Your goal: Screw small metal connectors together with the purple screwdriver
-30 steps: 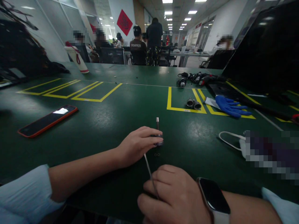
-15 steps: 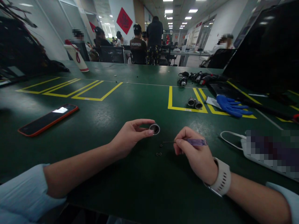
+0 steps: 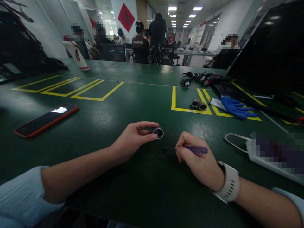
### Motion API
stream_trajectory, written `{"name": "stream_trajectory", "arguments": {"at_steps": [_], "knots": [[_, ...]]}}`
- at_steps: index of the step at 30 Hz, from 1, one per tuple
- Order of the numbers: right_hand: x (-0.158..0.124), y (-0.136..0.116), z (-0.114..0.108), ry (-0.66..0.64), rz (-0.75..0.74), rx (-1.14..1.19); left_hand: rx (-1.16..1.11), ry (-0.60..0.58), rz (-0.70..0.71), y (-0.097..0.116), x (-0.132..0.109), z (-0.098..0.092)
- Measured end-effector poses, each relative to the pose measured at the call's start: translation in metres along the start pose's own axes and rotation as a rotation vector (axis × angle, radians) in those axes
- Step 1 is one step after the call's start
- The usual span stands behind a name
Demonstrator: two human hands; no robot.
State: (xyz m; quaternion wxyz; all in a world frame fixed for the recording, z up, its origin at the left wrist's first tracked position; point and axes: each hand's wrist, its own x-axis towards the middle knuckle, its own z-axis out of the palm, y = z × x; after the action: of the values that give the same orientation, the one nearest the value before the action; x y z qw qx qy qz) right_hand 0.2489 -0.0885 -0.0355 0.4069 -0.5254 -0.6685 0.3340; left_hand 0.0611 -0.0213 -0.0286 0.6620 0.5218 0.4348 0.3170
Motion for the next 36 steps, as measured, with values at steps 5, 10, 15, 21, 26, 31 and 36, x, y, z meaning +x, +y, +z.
{"name": "stream_trajectory", "arguments": {"at_steps": [5, 10, 15, 21, 26, 31, 36], "knots": [[0.002, -0.004, -0.004, -0.022, 0.003, -0.065, 0.022, 0.015, 0.027, 0.002, -0.003, 0.002], [-0.002, 0.006, -0.001, 0.033, -0.066, 0.079, 0.033, 0.002, 0.067, -0.002, -0.003, 0.001], [-0.011, 0.006, 0.001, 0.134, -0.314, 0.091, 0.064, 0.005, 0.085, -0.005, -0.002, 0.001], [-0.012, 0.006, 0.011, 0.029, -0.578, -0.19, 0.078, 0.042, 0.101, -0.002, -0.006, 0.007], [-0.012, 0.006, 0.012, -0.021, -0.555, -0.256, 0.118, 0.038, 0.126, -0.002, -0.007, 0.008], [-0.012, 0.004, 0.014, -0.047, -0.569, -0.29, 0.17, 0.035, 0.183, -0.007, -0.006, 0.007], [-0.013, 0.003, 0.016, -0.055, -0.565, -0.331, 0.233, 0.068, 0.268, -0.01, -0.005, 0.008]]}}
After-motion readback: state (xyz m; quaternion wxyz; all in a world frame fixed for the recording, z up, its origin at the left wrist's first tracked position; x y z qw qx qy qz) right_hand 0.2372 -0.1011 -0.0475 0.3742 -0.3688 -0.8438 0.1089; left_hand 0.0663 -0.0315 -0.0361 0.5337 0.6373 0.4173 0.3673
